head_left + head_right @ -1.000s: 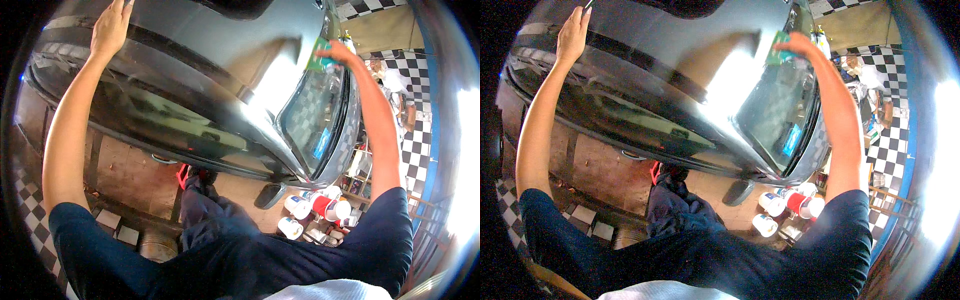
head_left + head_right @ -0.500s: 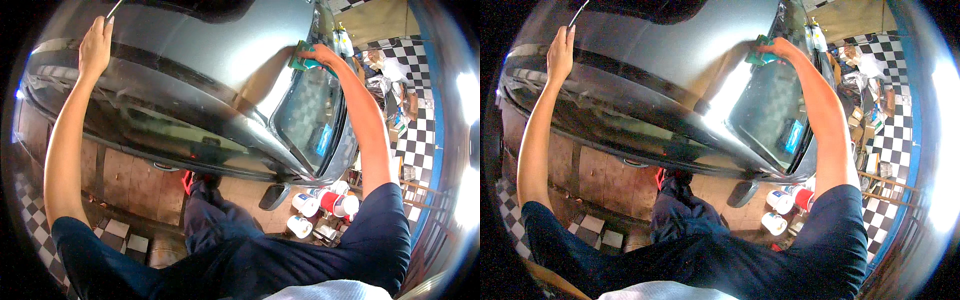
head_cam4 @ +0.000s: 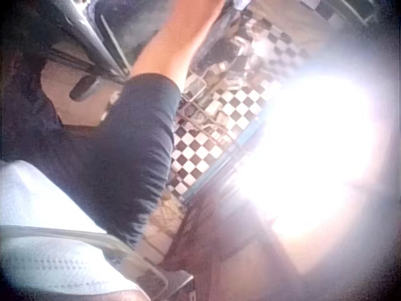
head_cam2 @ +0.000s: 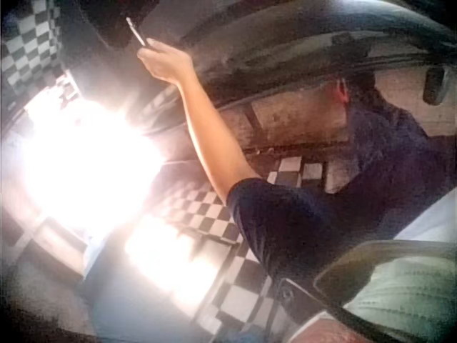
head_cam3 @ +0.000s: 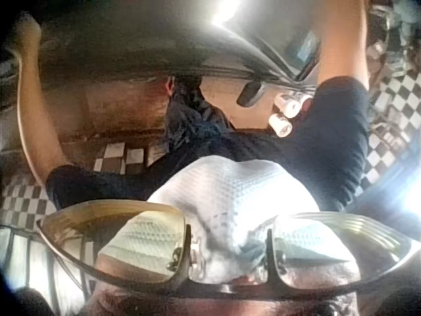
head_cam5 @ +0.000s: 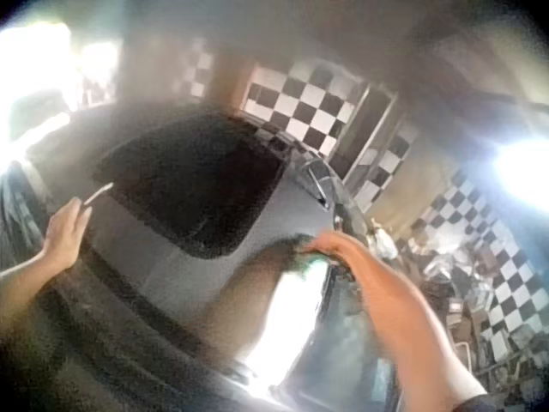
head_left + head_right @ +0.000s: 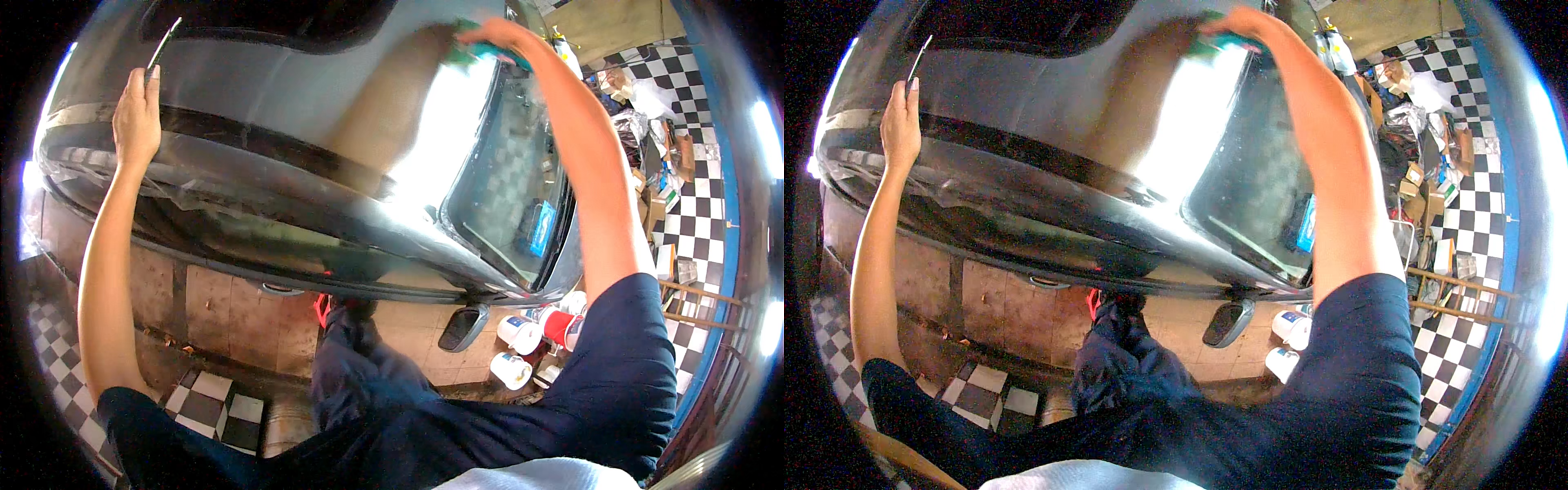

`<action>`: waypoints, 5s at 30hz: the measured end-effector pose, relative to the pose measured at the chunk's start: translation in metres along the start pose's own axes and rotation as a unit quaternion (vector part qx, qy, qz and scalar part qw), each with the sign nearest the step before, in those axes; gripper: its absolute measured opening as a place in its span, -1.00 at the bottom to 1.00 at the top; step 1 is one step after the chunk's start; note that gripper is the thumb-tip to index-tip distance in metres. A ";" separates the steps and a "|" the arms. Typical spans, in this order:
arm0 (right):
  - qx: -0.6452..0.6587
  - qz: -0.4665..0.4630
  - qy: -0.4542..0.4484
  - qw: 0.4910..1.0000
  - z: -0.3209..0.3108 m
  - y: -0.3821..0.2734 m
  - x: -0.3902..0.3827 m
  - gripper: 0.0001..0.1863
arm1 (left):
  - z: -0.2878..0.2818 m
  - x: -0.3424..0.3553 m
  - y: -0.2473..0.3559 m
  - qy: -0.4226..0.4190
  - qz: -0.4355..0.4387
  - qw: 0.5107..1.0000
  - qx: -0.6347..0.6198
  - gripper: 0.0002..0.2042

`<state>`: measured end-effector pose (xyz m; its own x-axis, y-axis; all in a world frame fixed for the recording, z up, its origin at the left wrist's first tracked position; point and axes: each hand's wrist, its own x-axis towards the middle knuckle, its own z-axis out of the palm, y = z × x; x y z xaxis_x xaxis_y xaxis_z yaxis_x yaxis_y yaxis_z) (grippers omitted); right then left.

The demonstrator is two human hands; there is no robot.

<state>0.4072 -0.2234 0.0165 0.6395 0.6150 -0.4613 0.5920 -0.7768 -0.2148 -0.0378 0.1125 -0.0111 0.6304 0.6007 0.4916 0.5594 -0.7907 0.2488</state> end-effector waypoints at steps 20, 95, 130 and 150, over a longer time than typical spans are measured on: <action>0.103 -0.059 0.120 0.986 -0.021 0.005 0.051 -0.49 | -0.003 0.001 0.014 -0.015 0.007 1.000 -0.020 -0.69; 0.316 0.125 0.110 0.934 0.247 0.099 -0.446 -0.31 | -0.011 -0.003 0.021 0.016 0.022 0.999 -0.017 -0.76; 0.624 0.138 0.163 0.752 0.437 0.059 -0.592 -0.49 | -0.093 -0.483 0.205 -0.426 -0.276 0.704 -0.496 -0.74; 0.602 0.157 0.144 0.770 0.459 0.079 -0.600 -0.54 | -0.087 -0.502 0.195 -0.440 -0.312 0.669 -0.511 -0.72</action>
<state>-0.1554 -0.7158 -0.1189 0.8436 0.2406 -0.4800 -0.3859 -0.3500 -0.8536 -0.2922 -0.3532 -0.1369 0.7703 0.3327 -0.5440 0.4845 0.2491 0.8385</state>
